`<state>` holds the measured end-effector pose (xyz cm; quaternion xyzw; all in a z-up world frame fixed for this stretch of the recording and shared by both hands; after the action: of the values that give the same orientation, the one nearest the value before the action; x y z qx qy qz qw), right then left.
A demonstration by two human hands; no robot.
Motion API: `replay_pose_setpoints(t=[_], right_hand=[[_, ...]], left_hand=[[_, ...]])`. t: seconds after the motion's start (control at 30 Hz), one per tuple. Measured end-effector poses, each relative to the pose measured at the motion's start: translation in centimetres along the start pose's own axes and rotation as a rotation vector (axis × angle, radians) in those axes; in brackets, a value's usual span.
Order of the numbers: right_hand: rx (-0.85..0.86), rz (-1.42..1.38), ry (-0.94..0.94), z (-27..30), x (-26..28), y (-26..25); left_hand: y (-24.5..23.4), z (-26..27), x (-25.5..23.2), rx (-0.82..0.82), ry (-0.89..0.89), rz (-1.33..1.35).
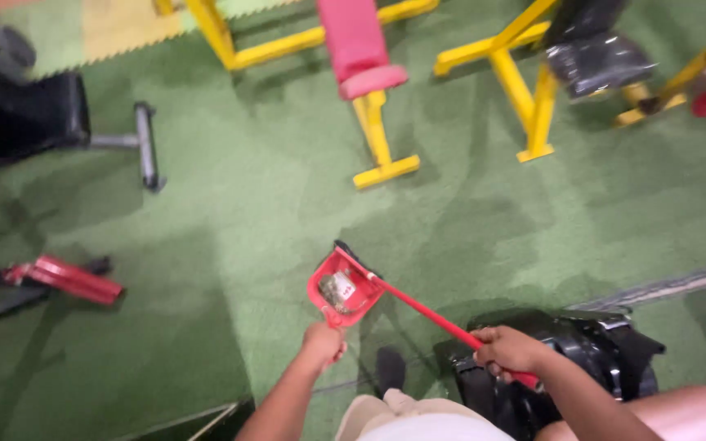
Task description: Sweeping the gym floor using a small broom and dustpan.
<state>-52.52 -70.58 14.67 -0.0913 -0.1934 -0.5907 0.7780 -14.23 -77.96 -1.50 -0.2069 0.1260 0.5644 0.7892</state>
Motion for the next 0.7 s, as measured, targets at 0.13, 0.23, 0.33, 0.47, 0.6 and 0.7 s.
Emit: replay_pose_setpoints(t=[0.13,0.23,0.33,0.47,0.6,0.7], right_hand=[[-0.012,-0.32,-0.066,1.1,-2.0,-0.1],[-0.092,-0.351,-0.165,0.0,-2.3,-1.3],[-0.199,-0.381,-0.234,0.4,-1.6,-3.5],[-0.317,-0.624,-0.222,1.0,-2.1,-7.0],[-0.431,-0.755,-0.21,2.6,-1.1,-9.5],[-0.476,-0.825,-0.275,1.0,-1.6,-12.4]], left_hand=[[1.1,-1.8,-5.8,0.05,0.174,-0.269],[3.4,-0.7,-10.1,0.148,0.063,-0.041],[6.2,0.1,-13.8,0.25,0.139,-0.093],[9.9,1.3,-19.0,0.316,0.164,-0.151],[14.2,0.1,-24.1,0.4,0.201,-0.189],[16.6,1.0,-28.9,0.477,0.199,-0.26]])
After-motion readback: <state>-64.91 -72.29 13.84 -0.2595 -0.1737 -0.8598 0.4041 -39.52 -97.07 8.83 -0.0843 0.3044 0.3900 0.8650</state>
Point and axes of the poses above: each hand's wrist, its own z-axis away from the middle knuckle, its own y-axis out of the palm, x = y × z, the point moved 7 cm from there along -z, towards the middle knuckle, and after that the axes turned 6 degrees about -z, right-handed, at the moved point
